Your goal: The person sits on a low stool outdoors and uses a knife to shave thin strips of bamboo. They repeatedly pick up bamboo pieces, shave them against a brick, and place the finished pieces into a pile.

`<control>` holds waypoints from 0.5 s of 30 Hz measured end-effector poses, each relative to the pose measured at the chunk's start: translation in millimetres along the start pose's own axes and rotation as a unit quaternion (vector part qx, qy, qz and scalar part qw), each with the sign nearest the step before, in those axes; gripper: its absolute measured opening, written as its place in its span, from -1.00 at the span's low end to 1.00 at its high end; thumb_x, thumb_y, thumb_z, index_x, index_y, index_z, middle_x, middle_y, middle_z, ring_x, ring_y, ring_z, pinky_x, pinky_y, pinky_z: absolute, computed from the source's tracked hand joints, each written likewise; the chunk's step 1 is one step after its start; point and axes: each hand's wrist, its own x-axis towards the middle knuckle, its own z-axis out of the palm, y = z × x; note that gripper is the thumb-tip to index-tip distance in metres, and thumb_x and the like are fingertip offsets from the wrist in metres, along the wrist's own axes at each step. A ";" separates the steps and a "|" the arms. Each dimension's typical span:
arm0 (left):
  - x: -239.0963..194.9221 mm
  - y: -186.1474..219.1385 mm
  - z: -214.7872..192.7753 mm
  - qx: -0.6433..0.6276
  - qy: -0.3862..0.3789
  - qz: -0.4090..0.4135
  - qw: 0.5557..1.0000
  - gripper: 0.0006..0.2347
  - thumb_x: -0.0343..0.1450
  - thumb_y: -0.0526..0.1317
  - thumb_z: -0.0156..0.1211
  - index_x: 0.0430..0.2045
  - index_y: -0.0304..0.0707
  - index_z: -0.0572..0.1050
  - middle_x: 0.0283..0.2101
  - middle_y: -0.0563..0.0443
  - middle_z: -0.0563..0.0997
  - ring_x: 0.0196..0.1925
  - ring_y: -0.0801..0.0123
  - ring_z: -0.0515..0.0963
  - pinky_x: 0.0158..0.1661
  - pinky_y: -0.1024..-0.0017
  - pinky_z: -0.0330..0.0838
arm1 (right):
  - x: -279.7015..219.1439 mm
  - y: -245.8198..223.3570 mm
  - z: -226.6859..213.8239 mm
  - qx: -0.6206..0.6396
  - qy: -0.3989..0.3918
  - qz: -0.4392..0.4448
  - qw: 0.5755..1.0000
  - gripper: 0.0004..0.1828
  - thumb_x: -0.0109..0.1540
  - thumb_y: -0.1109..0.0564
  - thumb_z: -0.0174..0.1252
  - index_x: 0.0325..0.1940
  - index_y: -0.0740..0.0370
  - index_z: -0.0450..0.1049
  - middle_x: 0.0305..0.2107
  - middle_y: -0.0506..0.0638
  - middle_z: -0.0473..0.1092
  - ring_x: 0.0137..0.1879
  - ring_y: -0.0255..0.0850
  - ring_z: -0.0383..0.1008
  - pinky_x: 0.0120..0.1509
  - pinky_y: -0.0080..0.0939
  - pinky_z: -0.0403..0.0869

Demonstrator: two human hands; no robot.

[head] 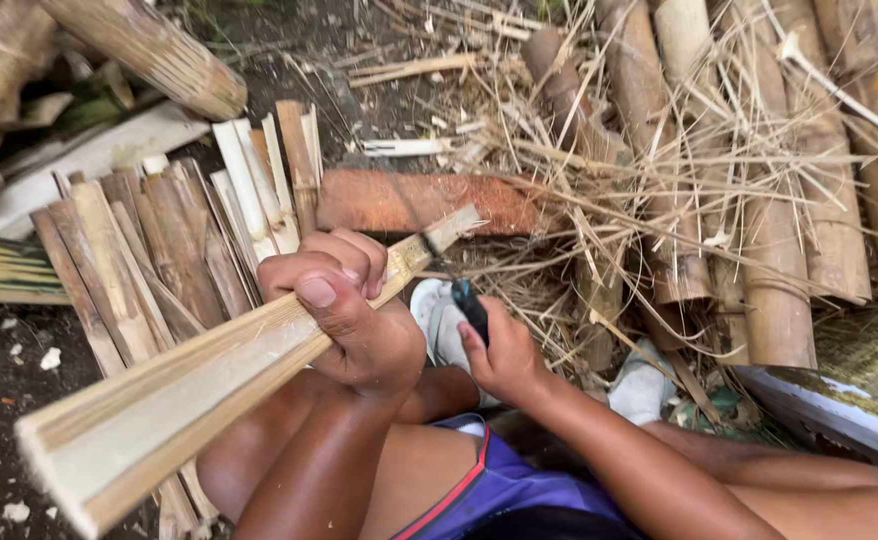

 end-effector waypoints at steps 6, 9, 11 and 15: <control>-3.5 0.8 5.2 -0.008 0.033 -0.008 0.999 -0.72 0.67 -0.07 0.01 -0.29 -0.21 0.15 -0.47 0.04 0.18 -0.54 0.47 0.17 -0.48 0.53 0.19 | 42.0 117.6 40.6 -0.183 -0.038 0.269 0.945 -0.61 0.38 -0.08 0.10 -0.04 0.36 0.32 -0.42 0.43 0.47 -0.26 0.43 0.52 -0.17 0.29 0.47; 4.4 0.3 6.0 -0.022 0.028 -0.011 0.999 -0.72 0.64 -0.07 0.05 -0.29 -0.20 0.15 -0.54 0.06 0.18 -0.56 0.51 0.15 -0.50 0.53 0.16 | 43.5 119.8 35.2 -0.168 -0.023 0.207 0.963 -0.60 0.33 -0.05 0.09 0.00 0.36 0.31 -0.45 0.44 0.47 -0.28 0.45 0.51 -0.19 0.31 0.45; 6.7 1.5 3.2 -0.042 -0.003 -0.021 0.999 -0.71 0.63 -0.06 0.07 -0.33 -0.21 0.17 -0.56 0.07 0.17 -0.58 0.51 0.14 -0.50 0.51 0.13 | 28.3 83.7 26.7 -0.062 -0.021 0.196 0.979 -0.61 0.33 -0.01 0.07 0.05 0.36 0.28 -0.46 0.41 0.47 -0.33 0.40 0.53 -0.27 0.23 0.47; 5.1 8.3 -11.3 -0.088 -0.079 -0.066 0.991 -0.67 0.65 -0.02 0.06 -0.35 -0.25 0.20 -0.57 0.02 0.21 -0.56 0.46 0.15 -0.44 0.42 0.10 | 2.7 11.6 -3.2 0.057 -0.001 -0.065 0.996 -0.66 0.37 0.08 0.05 0.12 0.34 0.25 -0.42 0.32 0.49 -0.37 0.20 0.59 -0.26 0.07 0.55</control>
